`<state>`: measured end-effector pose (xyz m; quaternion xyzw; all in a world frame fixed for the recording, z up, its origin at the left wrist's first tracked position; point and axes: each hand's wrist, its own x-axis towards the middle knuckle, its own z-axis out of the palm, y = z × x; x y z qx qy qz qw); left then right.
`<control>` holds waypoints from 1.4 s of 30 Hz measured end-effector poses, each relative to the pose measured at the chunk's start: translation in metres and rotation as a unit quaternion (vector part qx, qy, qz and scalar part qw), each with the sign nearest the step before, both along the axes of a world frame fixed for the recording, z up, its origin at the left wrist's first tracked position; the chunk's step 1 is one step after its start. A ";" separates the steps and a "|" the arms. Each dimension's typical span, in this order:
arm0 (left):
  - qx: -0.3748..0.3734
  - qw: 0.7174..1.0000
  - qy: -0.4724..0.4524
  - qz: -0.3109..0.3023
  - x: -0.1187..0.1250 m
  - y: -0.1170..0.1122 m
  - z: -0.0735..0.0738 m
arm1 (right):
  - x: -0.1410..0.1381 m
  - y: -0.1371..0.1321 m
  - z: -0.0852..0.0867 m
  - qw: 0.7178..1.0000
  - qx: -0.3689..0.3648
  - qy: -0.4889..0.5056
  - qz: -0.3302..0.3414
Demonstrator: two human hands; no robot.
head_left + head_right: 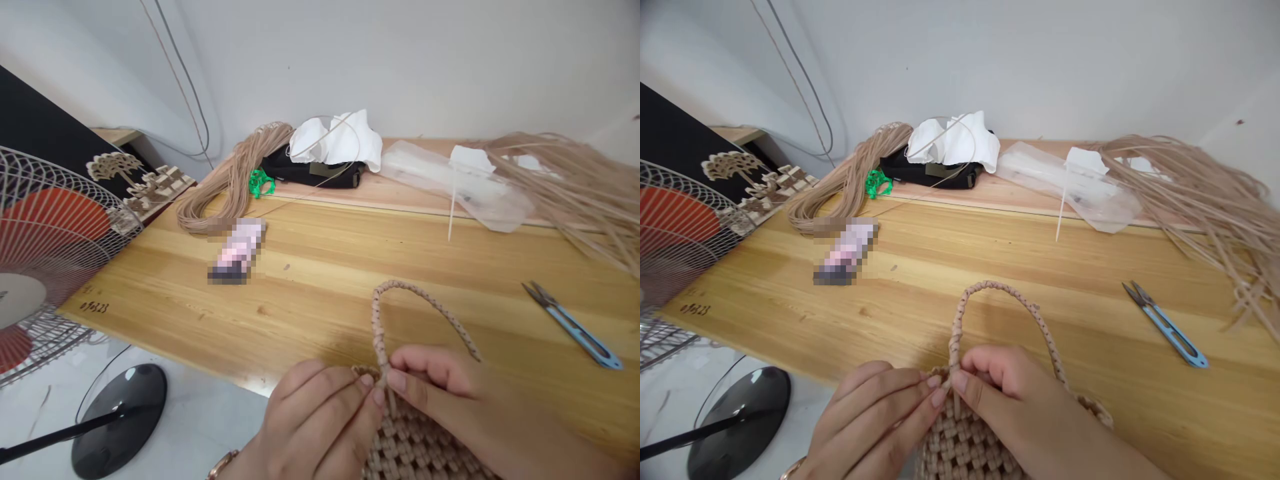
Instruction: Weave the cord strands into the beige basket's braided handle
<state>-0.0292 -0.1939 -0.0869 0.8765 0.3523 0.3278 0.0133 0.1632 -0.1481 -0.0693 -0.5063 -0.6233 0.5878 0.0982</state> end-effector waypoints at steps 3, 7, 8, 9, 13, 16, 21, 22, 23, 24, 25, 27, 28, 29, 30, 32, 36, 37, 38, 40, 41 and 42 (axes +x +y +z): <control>-0.012 0.997 -0.076 -0.003 0.005 0.006 -0.002 | 0.000 0.000 0.002 1.000 0.008 -0.005 0.012; -0.082 0.982 -0.169 0.010 0.010 0.010 -0.003 | 0.000 -0.001 0.002 1.000 0.004 0.002 0.020; -0.087 0.980 -0.181 0.008 0.010 0.010 -0.004 | 0.000 -0.001 0.002 1.000 0.001 0.002 0.021; -0.089 0.977 -0.191 0.008 0.011 0.010 -0.005 | 0.000 -0.001 0.002 1.000 -0.001 0.001 0.022; -0.102 0.967 -0.233 0.015 0.012 0.009 -0.010 | 0.001 -0.001 0.003 1.000 0.016 -0.013 0.019; -0.108 0.962 -0.251 0.023 0.013 0.010 -0.012 | 0.001 -0.001 0.003 0.999 0.044 -0.022 0.012; -0.101 0.970 -0.220 0.012 0.010 0.011 -0.008 | 0.003 -0.004 0.002 0.999 0.050 -0.020 0.008; -0.098 0.972 -0.211 0.013 0.009 0.011 -0.007 | 0.003 -0.005 0.001 0.999 0.048 -0.020 0.009; -0.095 0.975 -0.202 0.016 0.008 0.012 -0.007 | 0.004 -0.005 0.001 0.999 0.046 -0.019 0.010; -0.091 0.976 -0.195 0.019 0.008 0.012 -0.006 | 0.004 -0.005 0.000 0.999 0.040 -0.021 0.012; -0.086 0.978 -0.188 0.021 0.007 0.012 -0.006 | 0.005 -0.006 0.000 0.999 0.033 -0.020 0.015; -0.076 0.981 -0.174 0.023 0.006 0.011 -0.007 | 0.005 -0.005 -0.001 0.999 0.020 -0.019 0.017; -0.072 0.983 -0.167 0.022 0.006 0.011 -0.007 | 0.005 -0.005 -0.001 1.000 0.015 -0.017 0.017; -0.068 0.984 -0.162 0.022 0.006 0.011 -0.008 | 0.005 -0.005 0.000 1.000 0.015 -0.016 0.016; -0.066 0.985 -0.158 0.021 0.006 0.011 -0.008 | 0.005 -0.004 0.000 1.000 0.020 -0.016 0.015; -0.065 0.986 -0.152 0.018 0.005 0.011 -0.007 | 0.004 -0.003 0.001 0.999 0.034 -0.022 0.008; -0.075 0.987 -0.145 0.002 0.003 0.011 -0.006 | 0.001 -0.003 0.002 0.999 0.045 -0.027 -0.012; -0.079 0.986 -0.147 -0.002 0.003 0.011 -0.007 | 0.001 -0.003 0.003 0.999 0.044 -0.028 -0.011; -0.084 0.985 -0.153 -0.006 0.003 0.011 -0.007 | 0.001 -0.003 0.003 0.999 0.042 -0.030 -0.005; -0.108 0.978 -0.177 -0.011 0.003 0.011 -0.008 | 0.002 -0.003 0.003 0.999 0.035 -0.035 0.010; -0.124 0.973 -0.196 -0.011 0.004 0.012 -0.008 | 0.002 -0.003 0.003 0.999 0.032 -0.036 0.016; -0.145 0.965 -0.217 -0.008 0.005 0.012 -0.007 | 0.003 -0.003 0.003 0.999 0.028 -0.036 0.021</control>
